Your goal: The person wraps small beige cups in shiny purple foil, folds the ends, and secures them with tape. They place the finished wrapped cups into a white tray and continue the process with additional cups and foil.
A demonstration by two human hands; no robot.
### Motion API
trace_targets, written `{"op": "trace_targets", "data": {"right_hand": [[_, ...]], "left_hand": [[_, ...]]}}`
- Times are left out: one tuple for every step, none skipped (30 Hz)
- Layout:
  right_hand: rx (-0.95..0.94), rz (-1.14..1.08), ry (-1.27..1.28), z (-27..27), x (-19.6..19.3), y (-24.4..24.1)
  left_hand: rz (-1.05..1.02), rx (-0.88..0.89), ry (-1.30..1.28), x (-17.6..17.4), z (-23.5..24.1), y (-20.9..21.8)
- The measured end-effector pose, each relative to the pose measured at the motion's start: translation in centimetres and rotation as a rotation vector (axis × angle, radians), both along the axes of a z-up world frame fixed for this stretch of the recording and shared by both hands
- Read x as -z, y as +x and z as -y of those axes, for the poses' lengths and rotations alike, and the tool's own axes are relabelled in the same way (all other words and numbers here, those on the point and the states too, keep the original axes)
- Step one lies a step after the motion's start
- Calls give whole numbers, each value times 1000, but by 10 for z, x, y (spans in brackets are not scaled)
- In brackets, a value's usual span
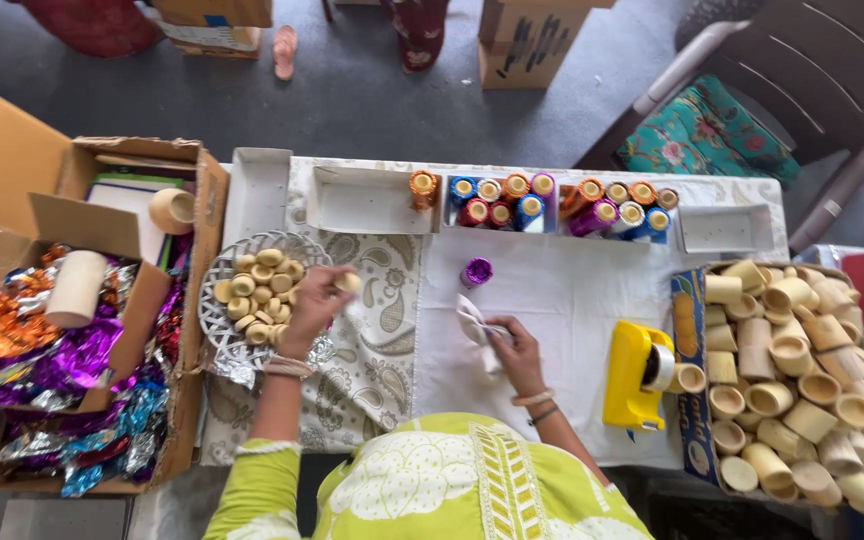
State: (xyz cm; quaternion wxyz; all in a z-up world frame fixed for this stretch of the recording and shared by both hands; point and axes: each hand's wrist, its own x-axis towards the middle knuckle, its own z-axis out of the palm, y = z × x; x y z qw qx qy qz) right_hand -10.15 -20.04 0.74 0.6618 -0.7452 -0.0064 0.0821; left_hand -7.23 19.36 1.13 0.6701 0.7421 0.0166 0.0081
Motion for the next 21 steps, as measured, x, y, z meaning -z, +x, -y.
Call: {"op": "trace_targets", "data": {"right_hand": [[16, -3, -6, -13, -11, 2], [-8, 83, -39, -25, -23, 3], [-33, 171, -73, -38, -34, 7], [-19, 169, -81, -42, -40, 5], [-177, 358, -235, -48, -46, 7], [-339, 542, -391, -53, -53, 8], [-328, 543, -396, -52, -55, 7], [-363, 565, -398, -51, -57, 5], [-401, 587, -398, -50, -60, 4], [-392, 586, -401, -46, -53, 5], [-436, 548, -410, -42, -47, 3], [-479, 509, -419, -38, -40, 1], [-474, 509, -422, -34, -35, 2], [-514, 462, -453, -30, -30, 2], [-553, 412, -481, -28, -24, 1], [-547, 410, -482, -23, -23, 2], [-584, 338, -455, -18, -21, 4], [-619, 266, -427, -14, -19, 5], [-613, 265, -427, -7, -19, 7], [-613, 287, -349, 0, -20, 10], [-612, 311, -272, 6, -20, 13]], "left_hand": [[-3, 16, -6, -14, 26, -3], [17, 82, 87, -28, 53, -7], [40, 148, 180, -43, 79, -11], [41, 162, 173, -28, 95, -15], [45, 218, 181, -14, 109, -16], [49, 273, 189, -1, 123, -18], [54, 284, 188, -11, 127, -16], [-2, 237, 104, -20, 132, -14], [-60, 187, 23, -29, 135, -13], [-58, 196, 23, -34, 137, -12], [-93, 261, 91, -39, 138, -14], [-127, 325, 160, -43, 139, -16], [-125, 331, 158, -41, 143, -16], [-109, 366, 193, -38, 146, -16], [-94, 402, 229, -36, 148, -17], [-94, 409, 229, -38, 150, -18], [-90, 457, 223, -39, 153, -18], [-86, 506, 216, -41, 155, -19], [-85, 511, 217, -41, 159, -18], [-101, 552, 210, -41, 164, -18], [-114, 593, 204, -42, 168, -16]]}}
